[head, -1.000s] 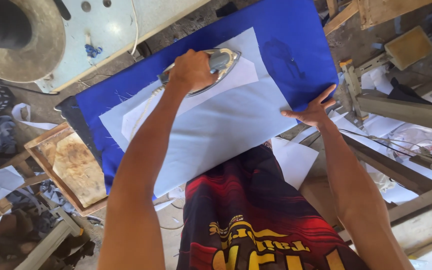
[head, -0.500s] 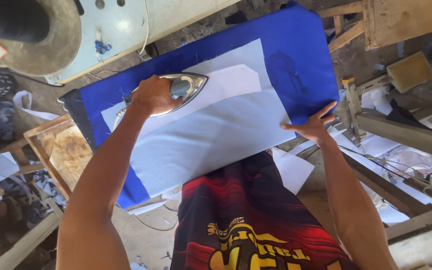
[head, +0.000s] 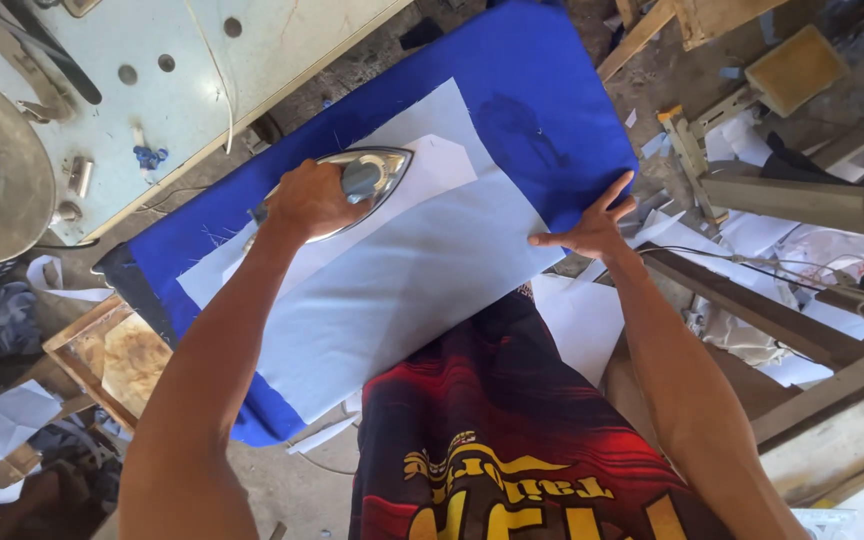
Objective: The person irons a piece of white fabric placed on a blue ironing board using a silver electric iron. They move the iron back and forth across the fabric while holding it steady with their other hand.
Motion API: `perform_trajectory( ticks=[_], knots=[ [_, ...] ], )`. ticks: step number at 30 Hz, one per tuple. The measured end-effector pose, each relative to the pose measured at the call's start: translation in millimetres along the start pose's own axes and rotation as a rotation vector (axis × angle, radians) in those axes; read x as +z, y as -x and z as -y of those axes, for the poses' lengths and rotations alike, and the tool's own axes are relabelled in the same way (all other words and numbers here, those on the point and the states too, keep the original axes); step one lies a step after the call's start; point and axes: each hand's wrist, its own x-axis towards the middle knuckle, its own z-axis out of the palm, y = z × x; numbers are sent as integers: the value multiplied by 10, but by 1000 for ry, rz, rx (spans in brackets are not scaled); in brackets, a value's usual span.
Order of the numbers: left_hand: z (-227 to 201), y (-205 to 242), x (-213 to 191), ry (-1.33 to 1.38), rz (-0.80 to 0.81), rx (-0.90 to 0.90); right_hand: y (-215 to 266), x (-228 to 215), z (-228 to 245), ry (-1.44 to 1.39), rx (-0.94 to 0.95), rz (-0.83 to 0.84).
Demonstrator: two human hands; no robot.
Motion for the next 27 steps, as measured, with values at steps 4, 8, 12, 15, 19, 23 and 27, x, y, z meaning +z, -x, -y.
perform_trajectory(
  ticks=[4,8,12,15,19,23,27],
  knots=[
    [-168,-319,86,-36,-36,50,-16,-1,-30,-7,-7,1],
    [-447,-572,103,-38,-126,128,-53,11,-91,2,-27,-5],
    [-622,-679,112,-34,-179,199,-151,55,-167,32,-59,-17],
    [-600,-703,168,-6,-155,207,-115,29,-18,9,125,73],
    [-594,-692,164,-2,-147,206,-144,58,-56,25,155,86],
    [-589,-664,127,17,-145,220,-173,78,-78,-12,101,55],
    [-596,-708,150,0,-139,219,-186,63,-112,6,85,67]
  ],
)
